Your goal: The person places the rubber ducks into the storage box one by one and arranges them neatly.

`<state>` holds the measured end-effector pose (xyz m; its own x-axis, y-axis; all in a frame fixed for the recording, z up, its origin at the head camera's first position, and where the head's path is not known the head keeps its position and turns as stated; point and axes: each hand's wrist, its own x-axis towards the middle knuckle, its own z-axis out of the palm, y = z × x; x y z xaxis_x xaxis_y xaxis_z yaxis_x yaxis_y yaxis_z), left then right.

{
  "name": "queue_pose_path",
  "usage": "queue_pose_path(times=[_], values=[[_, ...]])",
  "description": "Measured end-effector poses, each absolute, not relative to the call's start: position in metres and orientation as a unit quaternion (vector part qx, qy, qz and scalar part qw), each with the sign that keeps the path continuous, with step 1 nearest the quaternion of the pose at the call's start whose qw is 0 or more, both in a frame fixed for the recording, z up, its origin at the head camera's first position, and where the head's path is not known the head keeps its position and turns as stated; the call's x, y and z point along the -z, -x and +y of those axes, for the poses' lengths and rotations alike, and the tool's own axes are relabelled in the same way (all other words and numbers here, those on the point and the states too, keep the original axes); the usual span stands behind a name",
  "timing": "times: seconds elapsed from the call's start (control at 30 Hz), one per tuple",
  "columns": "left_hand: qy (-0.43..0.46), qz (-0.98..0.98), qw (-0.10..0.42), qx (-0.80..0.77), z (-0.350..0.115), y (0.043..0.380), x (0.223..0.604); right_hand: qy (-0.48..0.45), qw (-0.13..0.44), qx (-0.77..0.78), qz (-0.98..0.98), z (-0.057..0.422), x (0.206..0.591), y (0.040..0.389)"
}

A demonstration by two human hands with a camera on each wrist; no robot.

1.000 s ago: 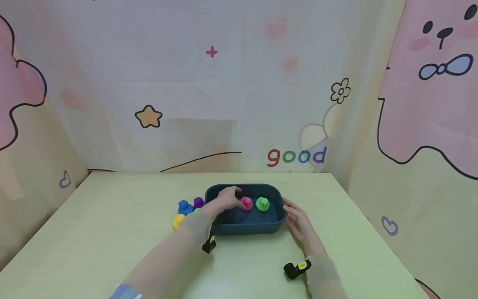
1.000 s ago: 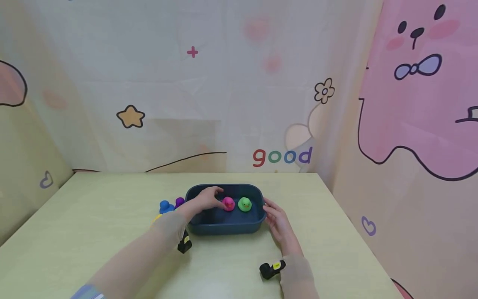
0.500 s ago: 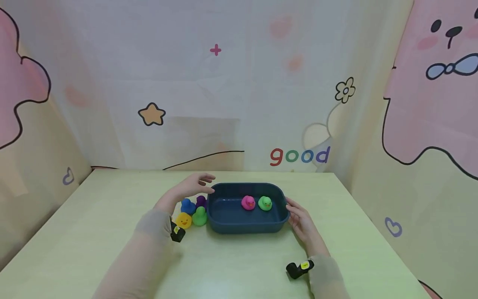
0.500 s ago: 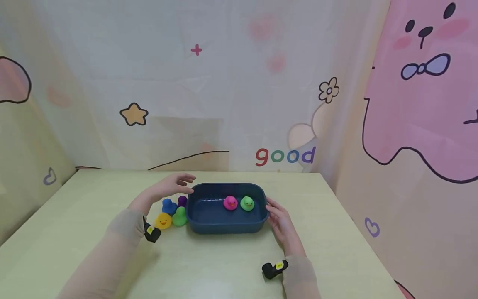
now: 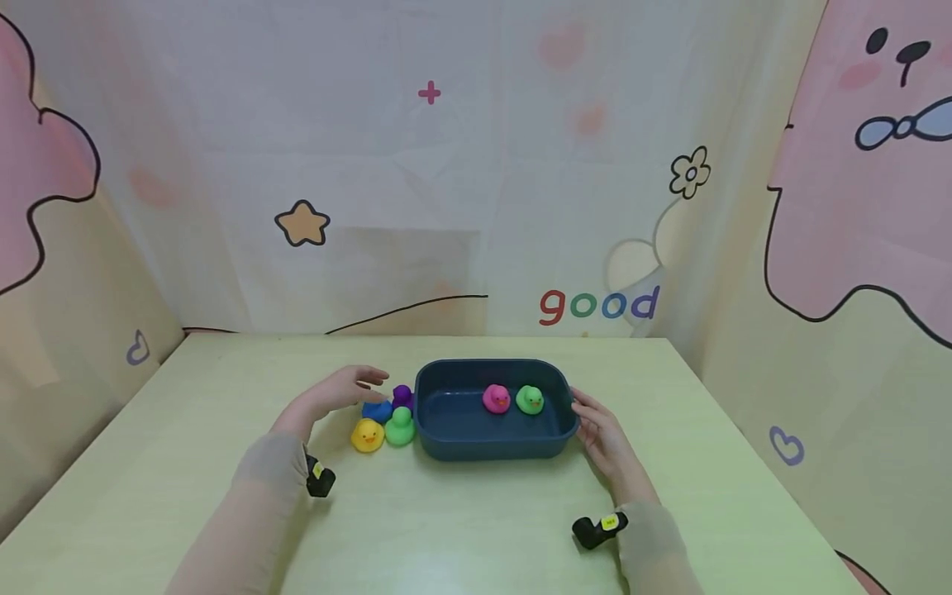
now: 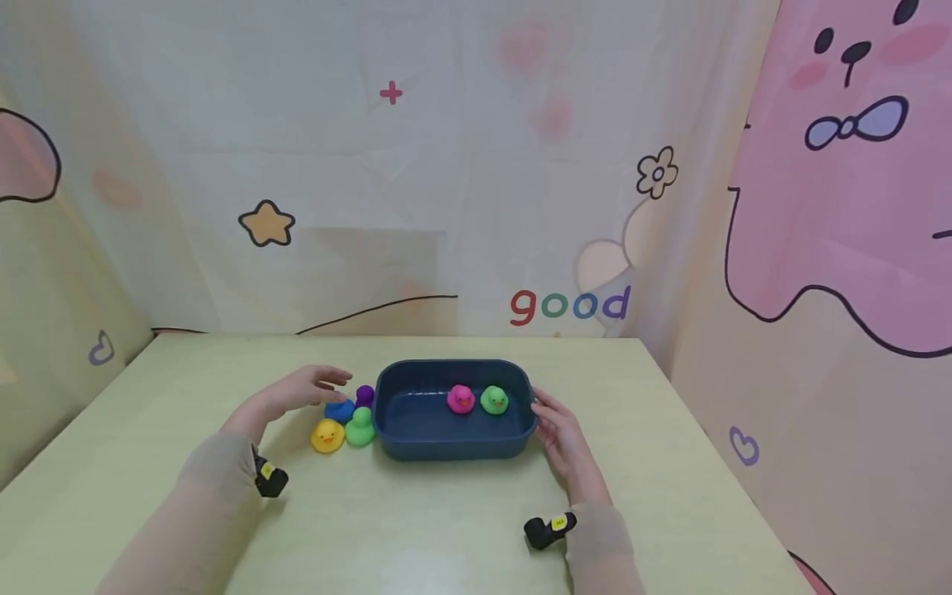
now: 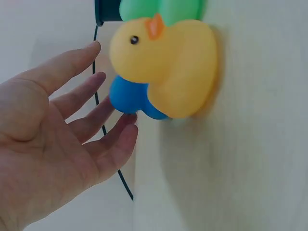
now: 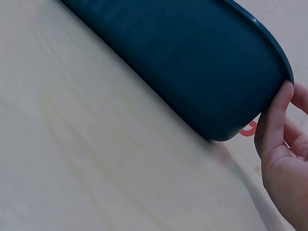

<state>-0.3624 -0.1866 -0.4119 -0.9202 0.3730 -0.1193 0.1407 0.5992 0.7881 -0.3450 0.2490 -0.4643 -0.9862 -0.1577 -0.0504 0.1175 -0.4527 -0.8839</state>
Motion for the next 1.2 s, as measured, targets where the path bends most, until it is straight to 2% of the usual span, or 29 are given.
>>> queue_pose_path(times=[0.77,1.0,1.2], values=[[-0.162,0.887,0.193,-0.388,-0.214,0.367,0.433,0.001,0.084,0.854,0.514,0.245,0.463,0.344],[-0.165,0.897,0.16,-0.378,-0.22,0.365,0.426,0.005,0.082,0.857,0.509,0.246,0.462,0.344],[-0.116,0.895,0.121,-0.414,-0.224,0.356,0.421,0.022,0.074,0.855,0.513,0.249,0.463,0.344]])
